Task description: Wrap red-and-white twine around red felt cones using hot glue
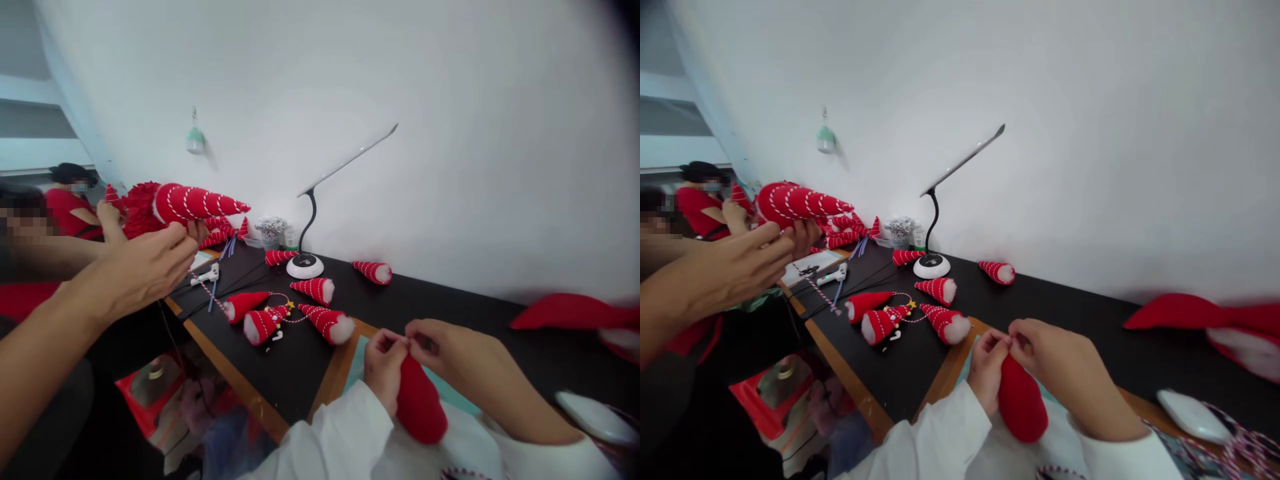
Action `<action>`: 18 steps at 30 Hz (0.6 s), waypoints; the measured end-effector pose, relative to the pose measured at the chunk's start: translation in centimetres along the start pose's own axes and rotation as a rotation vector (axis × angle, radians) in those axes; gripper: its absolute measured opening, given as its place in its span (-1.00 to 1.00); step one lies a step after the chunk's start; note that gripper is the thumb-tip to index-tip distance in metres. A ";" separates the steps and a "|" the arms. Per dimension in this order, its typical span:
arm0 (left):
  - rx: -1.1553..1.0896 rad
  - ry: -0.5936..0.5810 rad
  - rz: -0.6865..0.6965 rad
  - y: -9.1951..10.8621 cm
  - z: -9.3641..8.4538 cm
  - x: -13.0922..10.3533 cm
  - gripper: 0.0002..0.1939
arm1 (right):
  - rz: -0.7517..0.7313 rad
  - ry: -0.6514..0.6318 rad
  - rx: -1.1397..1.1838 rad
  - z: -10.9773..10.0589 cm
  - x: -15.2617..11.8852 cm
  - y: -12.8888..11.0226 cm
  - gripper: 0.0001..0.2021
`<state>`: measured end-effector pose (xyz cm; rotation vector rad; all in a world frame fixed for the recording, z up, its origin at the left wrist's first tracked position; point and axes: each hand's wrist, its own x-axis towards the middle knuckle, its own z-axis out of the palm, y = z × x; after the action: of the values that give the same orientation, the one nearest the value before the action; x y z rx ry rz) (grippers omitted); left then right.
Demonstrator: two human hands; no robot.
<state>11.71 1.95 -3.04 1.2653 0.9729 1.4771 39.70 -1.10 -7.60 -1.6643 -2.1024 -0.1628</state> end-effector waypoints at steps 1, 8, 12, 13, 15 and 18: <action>0.015 0.014 0.032 1.9 -1.9 0.6 -0.85 | -0.032 0.006 -0.001 0.1 0.0 0.2 -0.80; 0.108 0.142 0.185 13.6 -12.3 3.9 -0.75 | -0.153 -0.011 -0.028 0.6 0.0 1.3 -0.80; 0.219 0.250 0.210 16.6 -15.2 4.5 -0.94 | -0.143 -0.067 0.026 0.7 0.1 1.5 -0.80; 0.221 0.254 0.215 16.6 -15.6 4.4 -0.95 | -0.135 -0.074 0.041 0.7 0.1 1.6 -0.80; 0.249 0.251 0.225 16.0 -15.9 4.2 -0.97 | -0.118 -0.074 0.072 0.7 0.1 1.6 -0.79; 0.297 0.247 0.237 14.3 -16.1 4.4 -0.92 | -0.104 -0.076 0.121 0.6 0.0 1.6 -0.78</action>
<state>-6.53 2.58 9.23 1.4732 1.2774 1.7504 41.03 -0.46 -8.40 -1.5143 -2.2101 -0.0050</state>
